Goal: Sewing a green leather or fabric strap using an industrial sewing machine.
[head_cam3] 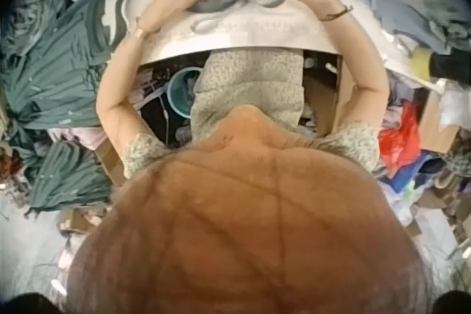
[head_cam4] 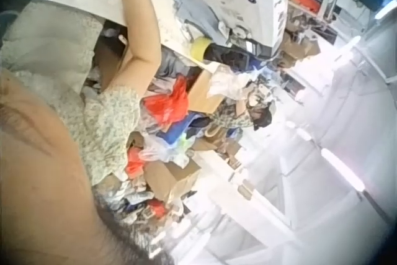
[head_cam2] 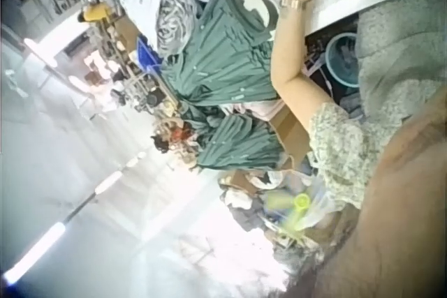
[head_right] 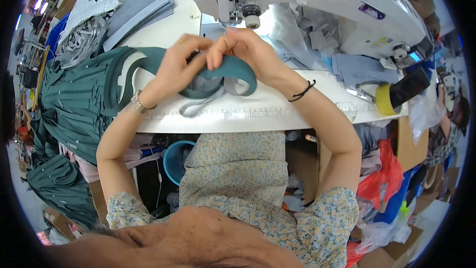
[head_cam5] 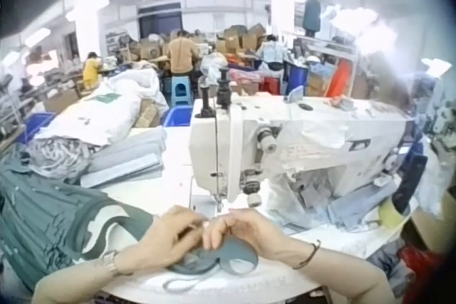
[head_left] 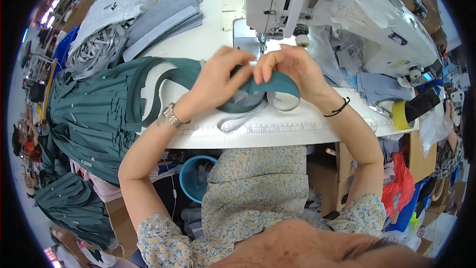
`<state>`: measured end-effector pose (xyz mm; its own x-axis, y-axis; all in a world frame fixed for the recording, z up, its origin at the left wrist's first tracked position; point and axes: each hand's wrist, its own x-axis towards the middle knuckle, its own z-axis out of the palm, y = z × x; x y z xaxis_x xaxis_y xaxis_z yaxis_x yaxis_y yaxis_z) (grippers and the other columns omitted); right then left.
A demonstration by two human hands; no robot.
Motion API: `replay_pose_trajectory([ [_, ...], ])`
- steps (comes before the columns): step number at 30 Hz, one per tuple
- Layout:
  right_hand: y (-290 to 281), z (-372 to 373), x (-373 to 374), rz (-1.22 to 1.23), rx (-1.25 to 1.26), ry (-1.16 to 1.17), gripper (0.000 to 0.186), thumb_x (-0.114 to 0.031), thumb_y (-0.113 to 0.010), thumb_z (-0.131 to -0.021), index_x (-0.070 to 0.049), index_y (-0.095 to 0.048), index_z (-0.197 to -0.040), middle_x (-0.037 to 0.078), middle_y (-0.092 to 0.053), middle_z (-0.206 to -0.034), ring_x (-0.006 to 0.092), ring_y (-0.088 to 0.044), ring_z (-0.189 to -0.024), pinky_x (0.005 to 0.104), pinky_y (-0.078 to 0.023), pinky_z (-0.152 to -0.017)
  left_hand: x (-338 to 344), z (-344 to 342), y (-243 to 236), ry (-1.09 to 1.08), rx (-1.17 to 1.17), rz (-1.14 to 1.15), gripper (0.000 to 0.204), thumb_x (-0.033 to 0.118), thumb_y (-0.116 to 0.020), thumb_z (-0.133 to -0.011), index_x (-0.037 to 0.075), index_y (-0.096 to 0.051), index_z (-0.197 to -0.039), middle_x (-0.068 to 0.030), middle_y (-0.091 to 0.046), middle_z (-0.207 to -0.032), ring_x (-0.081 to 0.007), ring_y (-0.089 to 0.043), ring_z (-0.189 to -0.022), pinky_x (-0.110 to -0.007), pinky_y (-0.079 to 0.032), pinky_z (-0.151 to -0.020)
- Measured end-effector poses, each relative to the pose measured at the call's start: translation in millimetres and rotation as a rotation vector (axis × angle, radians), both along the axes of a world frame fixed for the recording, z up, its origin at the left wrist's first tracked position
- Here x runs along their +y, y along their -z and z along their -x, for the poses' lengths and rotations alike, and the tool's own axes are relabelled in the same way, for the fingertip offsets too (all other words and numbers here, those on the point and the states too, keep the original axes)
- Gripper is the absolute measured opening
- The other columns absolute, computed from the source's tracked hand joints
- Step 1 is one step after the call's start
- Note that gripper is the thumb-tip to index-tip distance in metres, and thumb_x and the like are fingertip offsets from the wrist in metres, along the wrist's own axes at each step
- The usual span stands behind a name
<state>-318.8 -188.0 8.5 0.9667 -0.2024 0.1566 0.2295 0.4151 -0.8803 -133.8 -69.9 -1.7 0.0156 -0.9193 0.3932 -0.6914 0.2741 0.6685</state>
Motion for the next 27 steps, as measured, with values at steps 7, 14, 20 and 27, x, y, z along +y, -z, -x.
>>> replay_pose_trajectory([
  [7,-28,13,-23,1.292,0.465,-0.022,0.021,-0.008,-0.068,-0.082,-0.005,-0.07,-0.103,0.006,-0.06,-0.083,0.019,-0.061,-0.079,0.029,-0.048,-0.074,-14,-10,2,0.012,-0.09,-0.248,0.021,0.012,-0.07,-0.087,0.005,-0.069,-0.107,-0.0128,-0.066,-0.094,-0.0258,-0.063,-0.096,-0.034,-0.051,-0.083],
  [14,13,20,-17,1.742,0.173,0.423,0.025,-0.008,-0.072,-0.079,-0.005,-0.07,-0.104,0.007,-0.065,-0.102,0.0305,-0.064,-0.101,0.0402,-0.054,-0.081,-21,2,13,0.227,-0.576,0.38,0.026,0.005,-0.075,-0.075,0.002,-0.064,-0.099,-0.0105,-0.066,-0.112,-0.0284,-0.063,-0.105,-0.037,-0.055,-0.086],
  [20,21,21,-23,1.77,0.16,0.472,0.02,-0.011,-0.07,-0.084,-0.008,-0.07,-0.103,0.004,-0.069,-0.115,0.0255,-0.068,-0.1,0.0371,-0.056,-0.078,-26,-10,8,0.235,-0.68,0.209,0.031,0.005,-0.067,-0.08,0.003,-0.063,-0.111,-0.0093,-0.067,-0.116,-0.0245,-0.068,-0.101,-0.032,-0.06,-0.073],
  [27,27,16,-31,1.817,0.015,0.658,0.01,-0.011,-0.068,-0.084,-0.007,-0.067,-0.093,-0.001,-0.072,-0.105,0.0257,-0.067,-0.069,0.0374,-0.051,-0.06,-36,-11,20,0.137,-0.689,0.272,0.021,0.006,-0.066,-0.083,0.006,-0.068,-0.104,-0.0065,-0.07,-0.113,-0.0219,-0.069,-0.099,-0.032,-0.06,-0.069],
])
